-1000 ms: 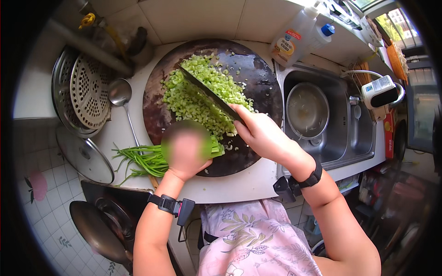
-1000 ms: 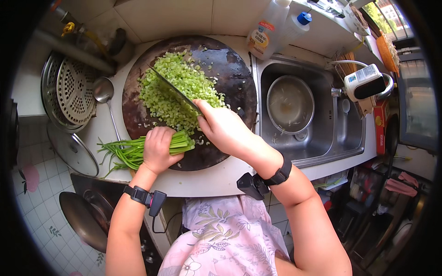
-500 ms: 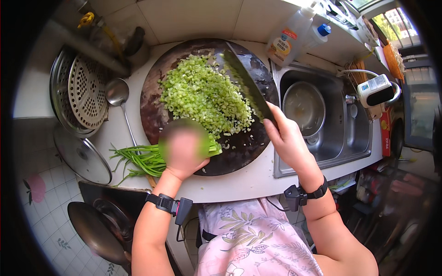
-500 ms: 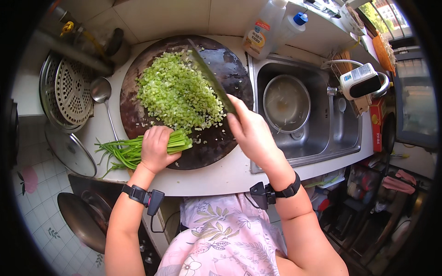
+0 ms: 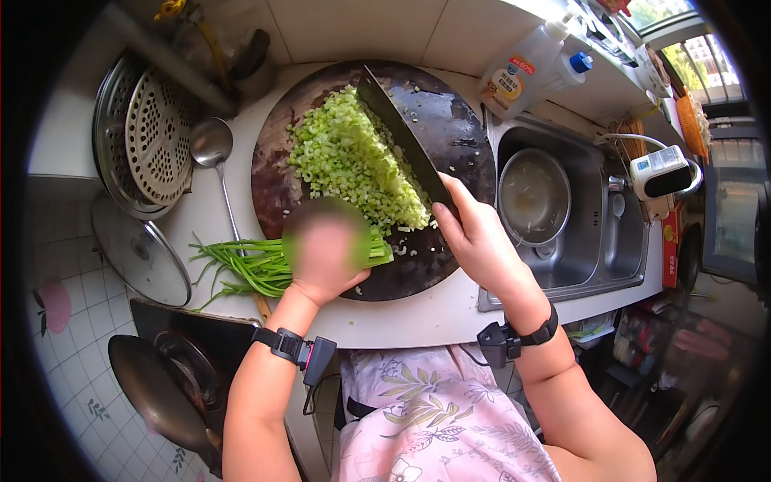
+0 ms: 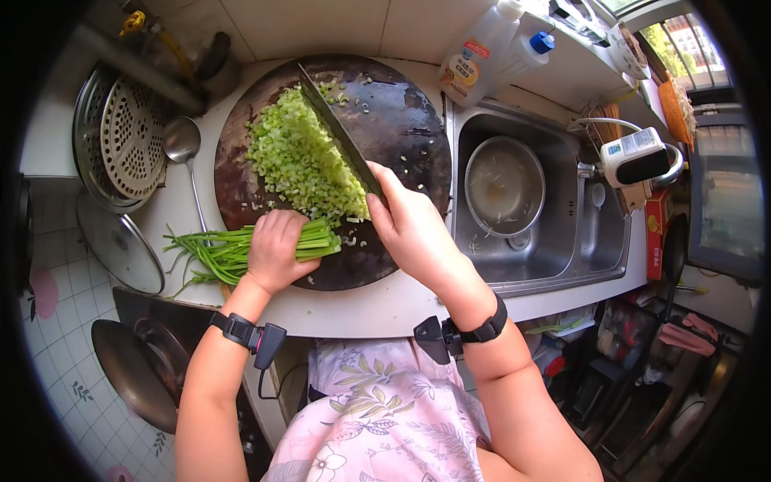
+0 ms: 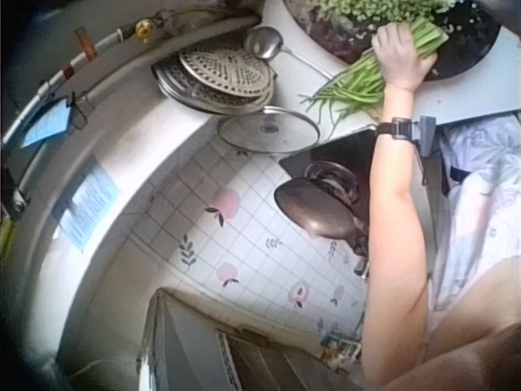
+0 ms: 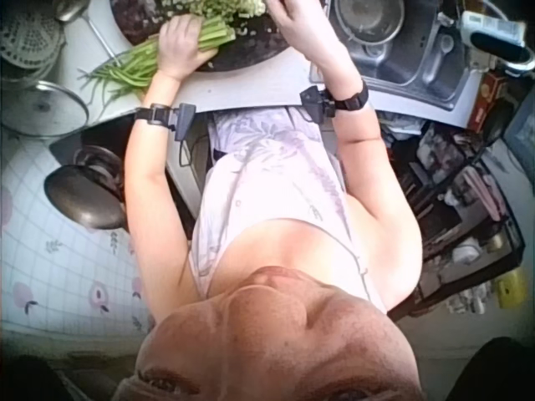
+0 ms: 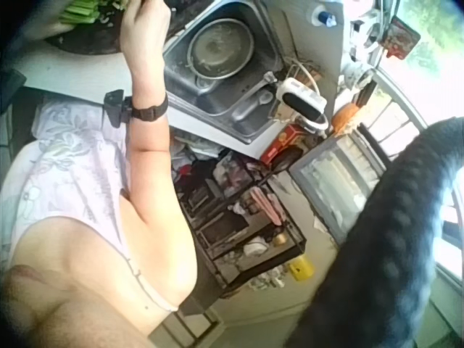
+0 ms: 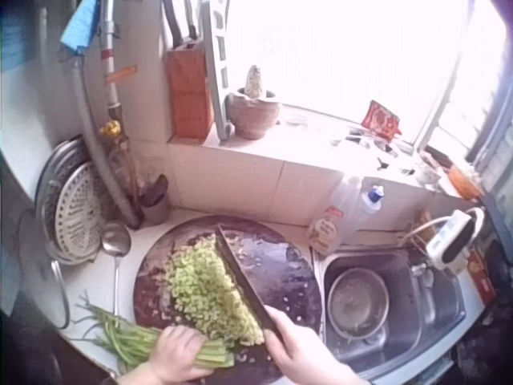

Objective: The person places eggplant and green onions into a bowl, then uses a cleaver to chop green onions on a wooden cutting board.

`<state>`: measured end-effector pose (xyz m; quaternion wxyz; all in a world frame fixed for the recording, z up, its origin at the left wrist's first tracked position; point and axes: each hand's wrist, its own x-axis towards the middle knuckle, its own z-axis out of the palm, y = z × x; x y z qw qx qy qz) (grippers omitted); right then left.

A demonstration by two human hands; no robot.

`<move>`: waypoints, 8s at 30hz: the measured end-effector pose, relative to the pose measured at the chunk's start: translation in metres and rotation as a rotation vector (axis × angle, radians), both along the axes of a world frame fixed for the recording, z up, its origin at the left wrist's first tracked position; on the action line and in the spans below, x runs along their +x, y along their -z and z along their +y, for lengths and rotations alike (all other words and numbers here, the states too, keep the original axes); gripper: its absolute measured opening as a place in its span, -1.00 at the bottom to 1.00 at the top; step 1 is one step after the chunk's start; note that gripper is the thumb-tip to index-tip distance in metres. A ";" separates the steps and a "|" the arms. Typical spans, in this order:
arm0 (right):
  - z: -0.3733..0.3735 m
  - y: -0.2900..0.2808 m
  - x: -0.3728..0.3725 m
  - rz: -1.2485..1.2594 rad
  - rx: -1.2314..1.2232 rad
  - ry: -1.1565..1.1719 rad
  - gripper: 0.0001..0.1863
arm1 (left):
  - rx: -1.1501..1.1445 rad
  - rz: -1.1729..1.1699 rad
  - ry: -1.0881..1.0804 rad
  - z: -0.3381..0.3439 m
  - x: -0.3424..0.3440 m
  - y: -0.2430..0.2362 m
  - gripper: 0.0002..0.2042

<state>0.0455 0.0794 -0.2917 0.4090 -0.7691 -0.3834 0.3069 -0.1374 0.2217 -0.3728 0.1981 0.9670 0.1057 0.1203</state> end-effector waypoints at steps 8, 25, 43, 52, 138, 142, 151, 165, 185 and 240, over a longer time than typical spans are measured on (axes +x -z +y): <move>0.008 0.002 0.001 -0.055 -0.139 -0.008 -0.61 | 0.025 -0.050 0.009 0.000 0.002 -0.003 -0.47; 0.006 0.011 0.007 -0.161 -0.009 -0.181 -0.65 | 0.047 0.063 0.004 -0.004 0.007 -0.010 -0.47; 0.006 0.015 0.004 -0.182 -0.044 -0.183 -0.64 | 0.081 0.110 0.024 -0.007 0.011 -0.011 -0.49; 0.003 0.017 0.007 -0.166 -0.028 -0.160 -0.63 | 0.055 -0.037 0.000 -0.003 0.009 -0.001 -0.52; -0.009 0.023 -0.010 -0.057 -0.120 -0.103 -0.68 | 0.046 -0.246 -0.203 -0.011 -0.011 0.005 -0.51; -0.007 0.024 -0.011 -0.051 -0.162 -0.079 -0.66 | 0.036 -0.220 -0.188 -0.010 -0.011 0.002 -0.51; -0.006 0.018 -0.012 -0.061 -0.201 -0.084 -0.62 | -0.030 -0.291 -0.201 -0.010 -0.008 0.004 -0.51; -0.013 -0.006 -0.011 0.167 -0.100 0.006 -0.45 | -0.028 -0.191 -0.185 -0.008 -0.006 0.000 -0.52; -0.003 -0.006 -0.018 0.003 -0.148 -0.057 -0.42 | -0.016 -0.206 -0.209 -0.008 -0.003 0.005 -0.54; -0.005 0.014 0.001 -0.091 -0.044 -0.218 -0.37 | 0.024 0.057 -0.147 -0.017 0.010 -0.008 -0.59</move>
